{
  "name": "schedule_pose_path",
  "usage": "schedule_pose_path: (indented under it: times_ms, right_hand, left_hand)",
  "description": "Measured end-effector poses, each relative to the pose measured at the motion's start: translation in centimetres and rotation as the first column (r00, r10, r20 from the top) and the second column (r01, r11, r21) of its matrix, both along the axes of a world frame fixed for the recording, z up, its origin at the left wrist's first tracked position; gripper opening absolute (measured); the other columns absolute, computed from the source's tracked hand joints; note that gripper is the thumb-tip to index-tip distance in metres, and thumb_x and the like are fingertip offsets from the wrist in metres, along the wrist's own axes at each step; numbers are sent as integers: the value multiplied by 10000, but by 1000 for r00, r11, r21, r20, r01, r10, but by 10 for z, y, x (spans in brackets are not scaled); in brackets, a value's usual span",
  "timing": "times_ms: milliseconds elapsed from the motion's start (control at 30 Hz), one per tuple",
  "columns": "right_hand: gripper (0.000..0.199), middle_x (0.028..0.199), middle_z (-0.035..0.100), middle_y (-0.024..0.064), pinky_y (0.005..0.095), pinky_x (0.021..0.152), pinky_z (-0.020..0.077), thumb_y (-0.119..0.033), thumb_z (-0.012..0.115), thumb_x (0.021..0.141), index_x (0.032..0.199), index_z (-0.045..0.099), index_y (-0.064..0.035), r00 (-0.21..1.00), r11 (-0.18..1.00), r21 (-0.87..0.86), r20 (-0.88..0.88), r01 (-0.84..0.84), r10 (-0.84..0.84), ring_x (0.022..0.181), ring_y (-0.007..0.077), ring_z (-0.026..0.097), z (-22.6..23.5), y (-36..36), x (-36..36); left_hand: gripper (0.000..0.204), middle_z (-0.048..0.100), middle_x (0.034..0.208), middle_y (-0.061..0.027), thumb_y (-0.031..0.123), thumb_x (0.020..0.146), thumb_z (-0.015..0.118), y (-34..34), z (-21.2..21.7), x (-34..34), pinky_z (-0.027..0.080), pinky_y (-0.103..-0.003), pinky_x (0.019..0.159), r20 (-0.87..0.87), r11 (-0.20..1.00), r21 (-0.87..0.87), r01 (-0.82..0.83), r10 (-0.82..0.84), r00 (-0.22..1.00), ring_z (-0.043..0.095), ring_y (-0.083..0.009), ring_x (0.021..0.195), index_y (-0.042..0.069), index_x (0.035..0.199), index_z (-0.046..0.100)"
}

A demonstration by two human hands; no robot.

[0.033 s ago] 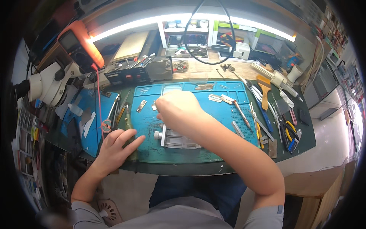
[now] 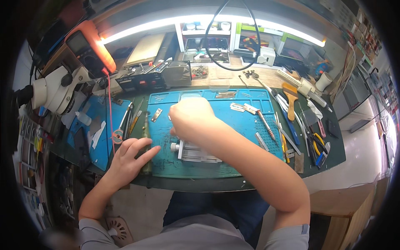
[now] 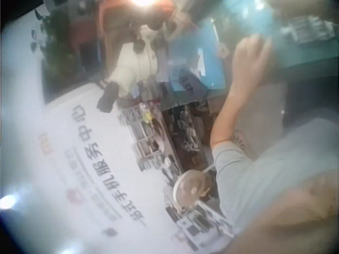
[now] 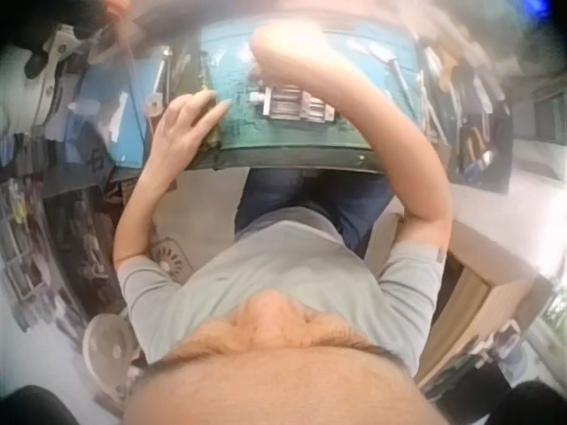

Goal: The person uses a rotary tool to grind or deburr a small metal assembly held on a blue workbench. They then insert a small metal piece into the assembly, rotate a cylindrical component, and brush away debris before repeating the grinding and insertion steps.

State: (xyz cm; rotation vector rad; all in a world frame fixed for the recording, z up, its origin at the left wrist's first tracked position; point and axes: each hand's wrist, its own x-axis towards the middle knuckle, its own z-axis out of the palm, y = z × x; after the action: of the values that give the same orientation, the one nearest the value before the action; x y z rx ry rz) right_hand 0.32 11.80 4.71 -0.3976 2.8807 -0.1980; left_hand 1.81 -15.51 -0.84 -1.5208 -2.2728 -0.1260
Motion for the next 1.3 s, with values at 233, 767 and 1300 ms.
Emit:
schedule_pose_path:
  times_ms: [233, 767, 1300]
  right_hand:
    - [256, 1009, 804, 144, 432, 795, 642, -200, 802, 881, 1079, 818, -38, 979, 968, 231, 197, -98, 52, 961, 313, 795, -3, -30, -24]
    - [139, 945, 775, 186, 401, 806, 612, -123, 752, 906, 979, 757, -5, 984, 874, -487, -153, 4, -90, 878, 316, 764, -17, 11, 4]
    - [177, 977, 799, 116, 340, 741, 635, -57, 788, 928, 1103, 779, -30, 955, 519, -854, -132, 26, -265, 876, 242, 800, -34, 71, 74]
  left_hand:
    - [636, 579, 1432, -121, -179, 758, 660, 0, 4, 0, 541, -403, 1052, 411, 989, 148, -8, -54, 910, 546, -347, 1272, 53, 1348, 700]
    - [443, 714, 1290, -164, -77, 962, 655, 5, 21, -18, 556, -375, 910, 440, 840, 461, -287, 64, 896, 664, -298, 1121, 17, 1395, 659]
    - [417, 755, 1151, -100, 10, 979, 787, 123, 16, -29, 606, -297, 911, 826, 865, 465, -186, -349, 442, 745, -147, 1016, -1, 1374, 654]
